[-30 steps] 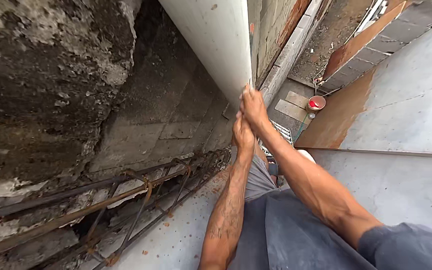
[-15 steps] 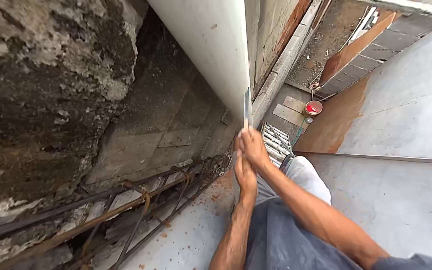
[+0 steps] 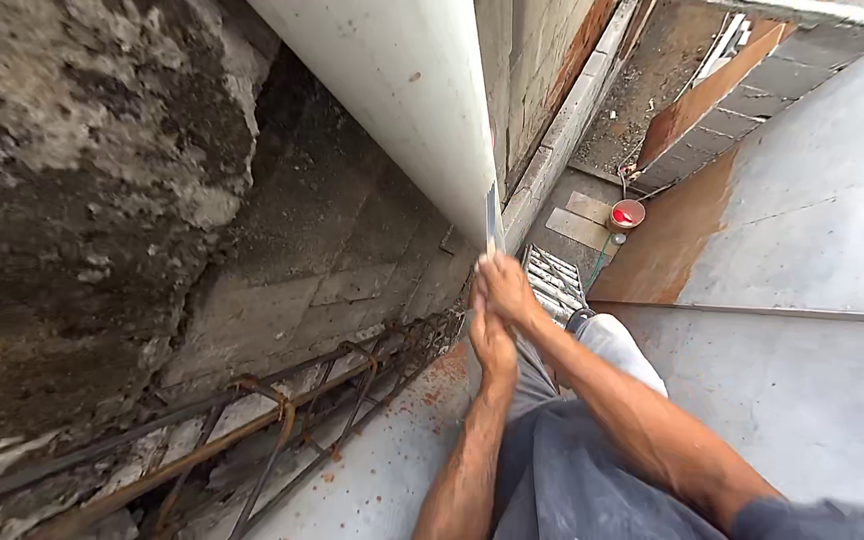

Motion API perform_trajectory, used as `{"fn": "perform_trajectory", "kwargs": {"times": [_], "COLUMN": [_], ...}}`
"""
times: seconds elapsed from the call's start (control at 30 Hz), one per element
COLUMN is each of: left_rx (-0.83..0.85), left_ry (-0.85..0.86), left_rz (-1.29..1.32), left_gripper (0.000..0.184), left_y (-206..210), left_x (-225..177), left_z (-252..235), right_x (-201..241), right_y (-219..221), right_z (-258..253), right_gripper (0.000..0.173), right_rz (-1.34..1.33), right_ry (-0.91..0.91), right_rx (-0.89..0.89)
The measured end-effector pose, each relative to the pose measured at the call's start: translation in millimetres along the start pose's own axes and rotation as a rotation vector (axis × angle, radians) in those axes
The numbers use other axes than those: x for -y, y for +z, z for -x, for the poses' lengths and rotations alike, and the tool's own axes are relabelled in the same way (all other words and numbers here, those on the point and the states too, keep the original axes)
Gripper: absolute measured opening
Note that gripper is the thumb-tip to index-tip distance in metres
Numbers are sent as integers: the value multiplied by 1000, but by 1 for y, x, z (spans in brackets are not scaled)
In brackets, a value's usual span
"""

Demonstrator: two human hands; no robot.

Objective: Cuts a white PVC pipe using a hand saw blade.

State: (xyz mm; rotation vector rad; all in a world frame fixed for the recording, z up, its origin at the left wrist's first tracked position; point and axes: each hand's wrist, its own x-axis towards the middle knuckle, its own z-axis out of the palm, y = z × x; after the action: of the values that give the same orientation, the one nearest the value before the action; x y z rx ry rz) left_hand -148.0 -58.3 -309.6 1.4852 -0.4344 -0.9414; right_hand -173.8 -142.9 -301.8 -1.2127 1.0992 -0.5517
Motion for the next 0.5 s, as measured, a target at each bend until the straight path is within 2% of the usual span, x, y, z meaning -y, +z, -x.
{"fn": "perform_trajectory", "kwargs": {"times": [0.1,0.13,0.23,0.33,0.5], "left_rx": [63,75,37,-30,87], "left_ry": [47,42,12,-25,-3], "left_rz": [-22,-36,-53,8,-14], "left_gripper": [34,36,36,35,33], "left_y": [19,21,3,-7,16], "left_x": [-12,-14,1,7,-20], "left_z": [-49,-50,-8,20,-42], "right_x": [34,37,7,-8,35], "right_y": [-7,-7,-2,5,-5], "right_z": [-48,-53,-4,18,-45], "right_gripper": [42,40,48,42,41], "right_rz": [-64,-93,-82,-113,-128], "right_ry": [-15,-15,-13,32,22], "right_rx": [-64,-92,-24,20,-73]}}
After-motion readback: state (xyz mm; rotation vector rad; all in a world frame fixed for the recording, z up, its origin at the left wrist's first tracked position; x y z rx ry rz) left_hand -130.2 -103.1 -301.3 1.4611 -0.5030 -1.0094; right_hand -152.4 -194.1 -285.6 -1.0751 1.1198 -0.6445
